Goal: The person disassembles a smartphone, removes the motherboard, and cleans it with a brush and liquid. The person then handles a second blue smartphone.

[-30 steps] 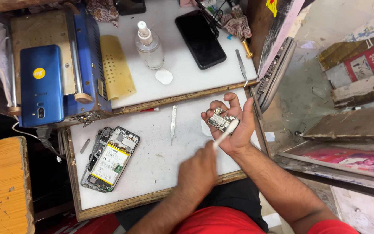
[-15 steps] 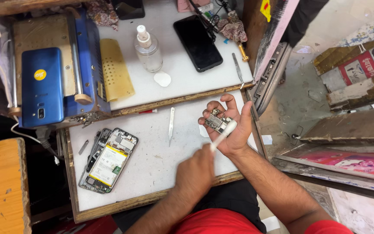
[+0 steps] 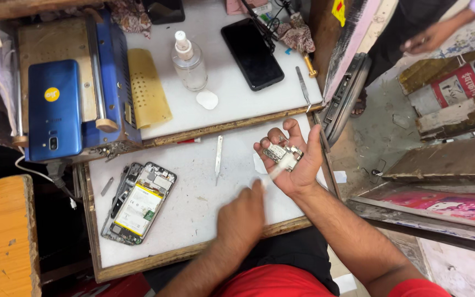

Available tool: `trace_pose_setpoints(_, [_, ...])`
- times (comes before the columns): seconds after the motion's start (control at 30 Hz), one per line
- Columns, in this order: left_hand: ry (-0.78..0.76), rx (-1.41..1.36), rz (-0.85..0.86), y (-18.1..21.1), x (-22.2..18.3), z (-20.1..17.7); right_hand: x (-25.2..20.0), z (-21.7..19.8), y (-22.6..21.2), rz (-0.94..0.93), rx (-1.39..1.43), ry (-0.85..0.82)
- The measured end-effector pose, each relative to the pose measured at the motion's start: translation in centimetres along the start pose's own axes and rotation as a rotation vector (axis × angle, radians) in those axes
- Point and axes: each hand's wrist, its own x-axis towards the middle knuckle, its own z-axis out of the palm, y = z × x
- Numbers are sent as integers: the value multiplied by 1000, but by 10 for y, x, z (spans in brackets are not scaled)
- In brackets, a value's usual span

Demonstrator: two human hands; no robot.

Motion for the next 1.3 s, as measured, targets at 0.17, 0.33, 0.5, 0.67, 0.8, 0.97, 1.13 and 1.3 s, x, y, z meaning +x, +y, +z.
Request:
trace_pose_setpoints(0.17, [-83,-57,15,0,-5,8,-1,0,-1,12,-10,20])
trace_pose_setpoints(0.33, [54,72,5,-15,-9,22,-1,1,1,22,-6,18])
trace_pose_setpoints(0.5, [59,54,-40,-17,-11,20,-2,1,-1,32,-21,62])
trace_pose_setpoints(0.67, [-8,-11,-47,-16,-6,14,-1,-1,-3,21,-32,55])
trace_pose_setpoints(0.8, [31,-25,-65,-13,-3,5,-1,-1,-2,11,0,49])
trace_pose_setpoints(0.97, [111,-70,-66,-13,-3,4,0,0,0,10,2,10])
trace_pose_setpoints(1.13, [44,-44,43,-15,-5,24,-1,-3,-1,-5,-39,-2])
trace_pose_setpoints(1.3, [46,-81,25,-5,2,23,-3,0,-2,-42,-42,-21])
